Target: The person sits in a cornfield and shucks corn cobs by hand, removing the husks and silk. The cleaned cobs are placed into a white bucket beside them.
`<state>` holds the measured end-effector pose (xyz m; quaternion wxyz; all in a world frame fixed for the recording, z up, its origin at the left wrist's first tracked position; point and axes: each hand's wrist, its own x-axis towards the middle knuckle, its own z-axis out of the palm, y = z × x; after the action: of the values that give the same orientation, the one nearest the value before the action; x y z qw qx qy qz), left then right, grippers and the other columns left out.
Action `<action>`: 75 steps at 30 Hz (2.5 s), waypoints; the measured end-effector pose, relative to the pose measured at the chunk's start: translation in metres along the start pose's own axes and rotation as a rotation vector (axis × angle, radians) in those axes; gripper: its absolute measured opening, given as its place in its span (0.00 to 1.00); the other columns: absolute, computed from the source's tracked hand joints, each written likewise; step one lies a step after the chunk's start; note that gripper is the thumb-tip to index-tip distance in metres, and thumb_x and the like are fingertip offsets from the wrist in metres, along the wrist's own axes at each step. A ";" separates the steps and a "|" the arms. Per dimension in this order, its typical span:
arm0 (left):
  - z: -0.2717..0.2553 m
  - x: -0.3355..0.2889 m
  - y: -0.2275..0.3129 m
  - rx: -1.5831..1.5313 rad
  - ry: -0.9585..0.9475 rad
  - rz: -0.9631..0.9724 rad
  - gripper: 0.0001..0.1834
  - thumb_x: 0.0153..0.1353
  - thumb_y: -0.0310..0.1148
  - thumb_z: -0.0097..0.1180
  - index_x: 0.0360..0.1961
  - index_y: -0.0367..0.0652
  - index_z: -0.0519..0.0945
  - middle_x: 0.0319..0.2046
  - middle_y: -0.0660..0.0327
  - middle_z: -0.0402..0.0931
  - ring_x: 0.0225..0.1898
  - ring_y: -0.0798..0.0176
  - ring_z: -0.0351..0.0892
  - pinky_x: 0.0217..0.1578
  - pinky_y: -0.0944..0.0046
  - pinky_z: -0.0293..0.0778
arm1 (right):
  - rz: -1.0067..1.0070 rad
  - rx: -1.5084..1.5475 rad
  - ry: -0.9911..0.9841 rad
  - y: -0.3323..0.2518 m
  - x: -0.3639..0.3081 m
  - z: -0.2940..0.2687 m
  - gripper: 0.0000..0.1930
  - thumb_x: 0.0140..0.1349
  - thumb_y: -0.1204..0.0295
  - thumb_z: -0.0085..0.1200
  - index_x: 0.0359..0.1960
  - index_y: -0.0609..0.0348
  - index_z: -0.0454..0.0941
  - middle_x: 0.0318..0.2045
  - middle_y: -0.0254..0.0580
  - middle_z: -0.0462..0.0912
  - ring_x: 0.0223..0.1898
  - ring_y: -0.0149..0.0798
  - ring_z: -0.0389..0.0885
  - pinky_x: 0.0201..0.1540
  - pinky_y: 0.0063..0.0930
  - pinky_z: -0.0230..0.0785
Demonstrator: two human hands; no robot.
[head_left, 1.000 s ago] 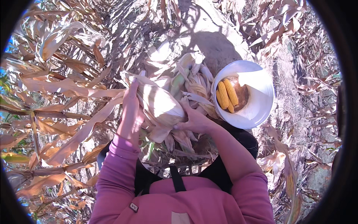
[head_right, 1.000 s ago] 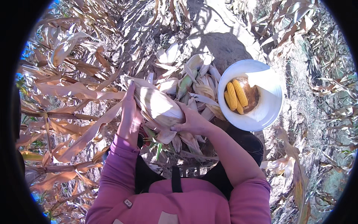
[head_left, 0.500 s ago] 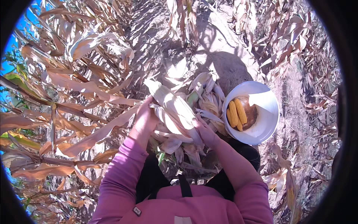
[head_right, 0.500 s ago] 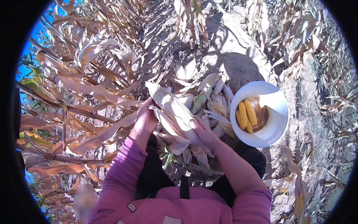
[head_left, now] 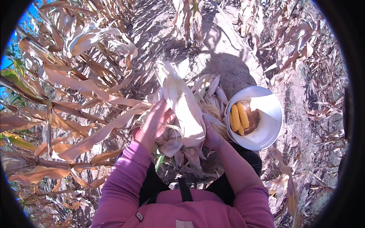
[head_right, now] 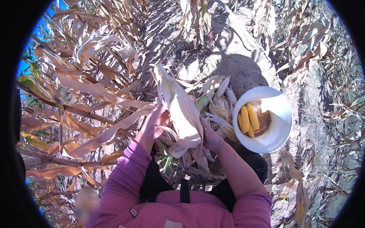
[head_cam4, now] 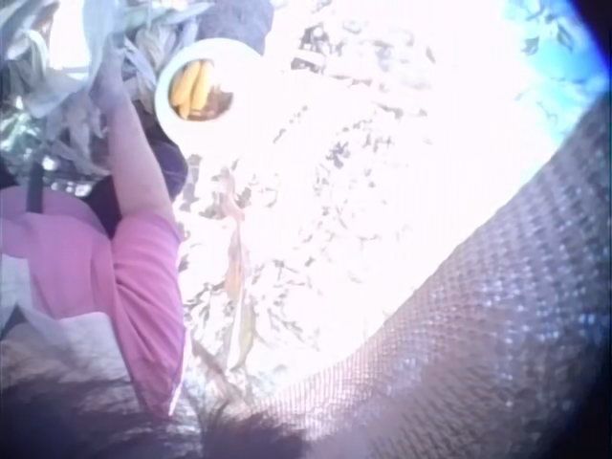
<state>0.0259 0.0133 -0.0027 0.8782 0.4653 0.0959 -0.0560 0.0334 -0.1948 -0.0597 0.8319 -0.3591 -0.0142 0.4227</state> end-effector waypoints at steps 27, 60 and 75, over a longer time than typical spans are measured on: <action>0.023 0.002 -0.053 0.285 -0.364 -0.263 0.31 0.61 0.26 0.58 0.63 0.38 0.59 0.55 0.60 0.70 0.53 0.67 0.73 0.54 0.65 0.70 | -0.434 -0.320 0.315 -0.027 0.016 -0.001 0.22 0.61 0.68 0.58 0.53 0.65 0.69 0.44 0.38 0.77 0.43 0.26 0.74 0.47 0.24 0.69; 0.015 -0.002 -0.081 0.219 -0.074 -0.390 0.29 0.57 0.19 0.58 0.59 0.39 0.63 0.50 0.58 0.74 0.48 0.66 0.76 0.48 0.67 0.75 | -0.593 -0.183 0.323 -0.035 0.017 0.000 0.08 0.67 0.72 0.47 0.44 0.60 0.75 0.38 0.31 0.78 0.37 0.22 0.73 0.44 0.20 0.67; 0.031 -0.001 -0.070 0.265 -0.124 -0.129 0.18 0.64 0.26 0.51 0.55 0.40 0.69 0.43 0.64 0.75 0.43 0.72 0.75 0.43 0.70 0.73 | -0.463 0.314 0.279 -0.045 0.005 0.015 0.09 0.69 0.72 0.45 0.48 0.58 0.73 0.43 0.38 0.80 0.44 0.32 0.79 0.51 0.31 0.73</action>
<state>0.0151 -0.0515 -0.0422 0.8079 0.5657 0.0630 -0.1530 0.0633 -0.1995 -0.0222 0.9452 -0.2683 0.0843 0.1656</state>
